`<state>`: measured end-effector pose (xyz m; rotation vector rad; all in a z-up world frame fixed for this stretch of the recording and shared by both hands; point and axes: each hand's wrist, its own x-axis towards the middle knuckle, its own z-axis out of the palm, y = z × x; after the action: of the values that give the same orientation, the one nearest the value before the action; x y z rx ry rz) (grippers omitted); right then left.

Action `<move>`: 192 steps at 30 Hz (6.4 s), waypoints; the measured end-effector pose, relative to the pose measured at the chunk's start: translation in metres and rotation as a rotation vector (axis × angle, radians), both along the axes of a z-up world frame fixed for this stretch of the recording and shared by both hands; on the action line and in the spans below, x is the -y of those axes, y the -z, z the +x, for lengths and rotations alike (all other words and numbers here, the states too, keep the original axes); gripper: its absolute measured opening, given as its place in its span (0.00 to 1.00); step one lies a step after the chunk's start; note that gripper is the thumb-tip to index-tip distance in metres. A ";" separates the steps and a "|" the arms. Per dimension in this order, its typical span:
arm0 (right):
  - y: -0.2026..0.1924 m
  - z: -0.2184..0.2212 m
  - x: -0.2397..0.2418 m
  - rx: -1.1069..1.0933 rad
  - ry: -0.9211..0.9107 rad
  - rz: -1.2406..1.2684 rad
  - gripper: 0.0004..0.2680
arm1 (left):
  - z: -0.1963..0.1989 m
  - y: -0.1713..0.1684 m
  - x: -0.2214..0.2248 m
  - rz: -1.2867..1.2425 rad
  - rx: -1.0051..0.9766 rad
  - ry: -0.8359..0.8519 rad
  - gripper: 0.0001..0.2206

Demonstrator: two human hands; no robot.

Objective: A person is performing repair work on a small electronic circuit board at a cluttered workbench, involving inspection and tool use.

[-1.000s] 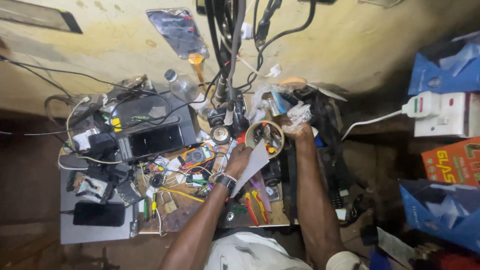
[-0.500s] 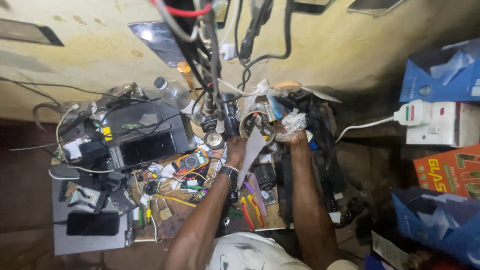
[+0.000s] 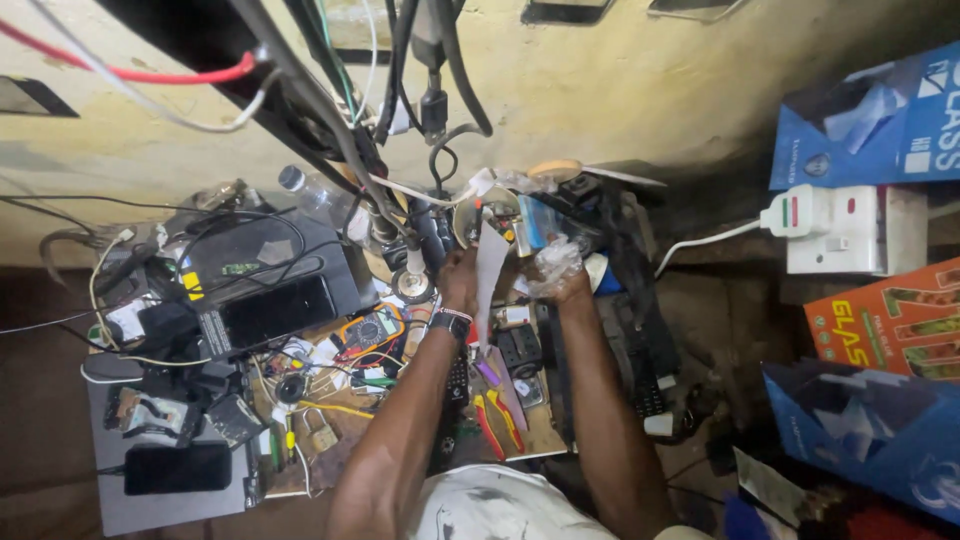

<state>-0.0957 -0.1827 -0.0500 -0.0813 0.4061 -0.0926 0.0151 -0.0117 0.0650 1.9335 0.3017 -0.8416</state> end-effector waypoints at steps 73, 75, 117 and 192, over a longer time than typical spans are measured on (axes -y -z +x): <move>-0.132 -0.098 -0.175 -0.486 -0.070 -0.612 0.11 | -0.104 -0.169 -0.239 -0.549 -0.173 -0.243 0.05; -0.124 -0.102 -0.178 -0.488 -0.043 -0.655 0.09 | -0.104 -0.152 -0.243 -0.564 -0.167 -0.253 0.05; -0.145 0.017 0.000 -0.590 0.193 -1.311 0.12 | -0.114 -0.117 -0.242 -0.352 -0.118 -0.179 0.17; -0.225 0.003 -0.391 0.246 -0.767 -0.695 0.07 | -0.137 -0.076 -0.433 -1.074 0.184 -1.017 0.04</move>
<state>-0.0925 0.2078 0.1747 -0.8936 0.0608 0.5151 -0.1214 0.4213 0.1410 0.6556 0.5127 -0.0488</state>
